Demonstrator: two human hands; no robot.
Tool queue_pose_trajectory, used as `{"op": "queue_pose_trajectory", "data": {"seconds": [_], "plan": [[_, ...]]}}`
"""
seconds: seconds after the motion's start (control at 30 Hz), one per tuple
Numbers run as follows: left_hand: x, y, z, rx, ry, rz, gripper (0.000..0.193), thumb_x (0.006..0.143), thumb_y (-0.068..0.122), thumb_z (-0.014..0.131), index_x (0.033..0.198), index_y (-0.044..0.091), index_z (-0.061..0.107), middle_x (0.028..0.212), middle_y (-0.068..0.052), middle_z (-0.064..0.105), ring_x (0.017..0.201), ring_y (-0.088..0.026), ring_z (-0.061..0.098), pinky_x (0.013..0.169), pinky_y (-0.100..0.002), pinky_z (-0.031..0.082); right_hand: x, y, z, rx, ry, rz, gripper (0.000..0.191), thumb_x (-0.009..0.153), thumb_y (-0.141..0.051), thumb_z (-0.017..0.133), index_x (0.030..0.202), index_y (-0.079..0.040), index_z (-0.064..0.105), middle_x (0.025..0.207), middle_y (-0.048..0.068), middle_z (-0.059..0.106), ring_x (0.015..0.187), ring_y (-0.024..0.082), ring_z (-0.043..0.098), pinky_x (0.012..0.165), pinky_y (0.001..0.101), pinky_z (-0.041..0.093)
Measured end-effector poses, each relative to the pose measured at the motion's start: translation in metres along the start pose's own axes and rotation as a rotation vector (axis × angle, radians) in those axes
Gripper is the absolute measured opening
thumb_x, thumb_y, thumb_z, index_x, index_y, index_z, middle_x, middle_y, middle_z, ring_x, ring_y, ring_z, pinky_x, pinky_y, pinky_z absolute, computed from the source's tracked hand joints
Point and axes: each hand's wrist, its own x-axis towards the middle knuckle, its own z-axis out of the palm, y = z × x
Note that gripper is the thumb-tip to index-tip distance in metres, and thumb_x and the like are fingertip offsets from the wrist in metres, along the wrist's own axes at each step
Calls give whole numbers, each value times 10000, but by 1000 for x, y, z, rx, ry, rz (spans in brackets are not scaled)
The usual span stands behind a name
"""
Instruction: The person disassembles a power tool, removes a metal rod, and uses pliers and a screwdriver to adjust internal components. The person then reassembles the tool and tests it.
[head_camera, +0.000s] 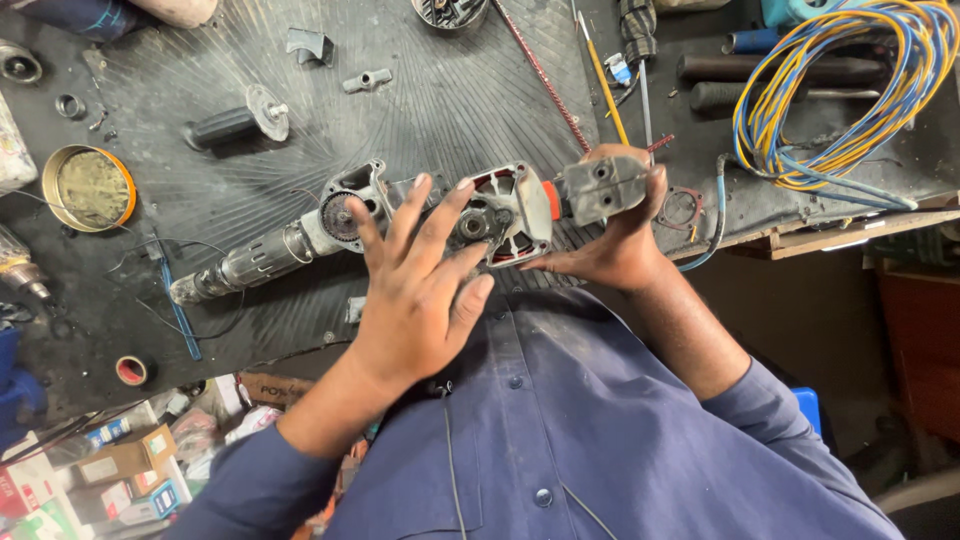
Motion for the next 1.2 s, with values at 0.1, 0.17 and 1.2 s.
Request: {"op": "queue_pose_trajectory", "data": {"seconds": [0.1,0.17,1.2], "plan": [[-8,9,0,88,-17,-25,391,1031,383,595,1152,43,746,1613,-139,429,1543,-394,279,1207,-709,-80,6,-11,5,-52,70,-96,1624,556,-386,1046,1601,-331,-197,1306,146,411,1128,287,502,974,469,485],[-11,10,-2,152,-26,-28,393,1035,404,597,1152,58,741,1617,-129,431,1542,-384,281,1197,-717,-81,8,-19,6,-28,67,-141,1588,604,-354,1053,1615,-380,-172,1306,144,401,1122,273,517,925,427,516],[0,-36,-13,296,54,250,250,1035,438,672,968,213,757,1506,-39,569,1448,-292,402,1224,-679,32,8,-15,3,-66,80,-149,1627,585,-428,1058,1637,-313,-179,1289,163,431,1095,311,538,919,471,499]]}}
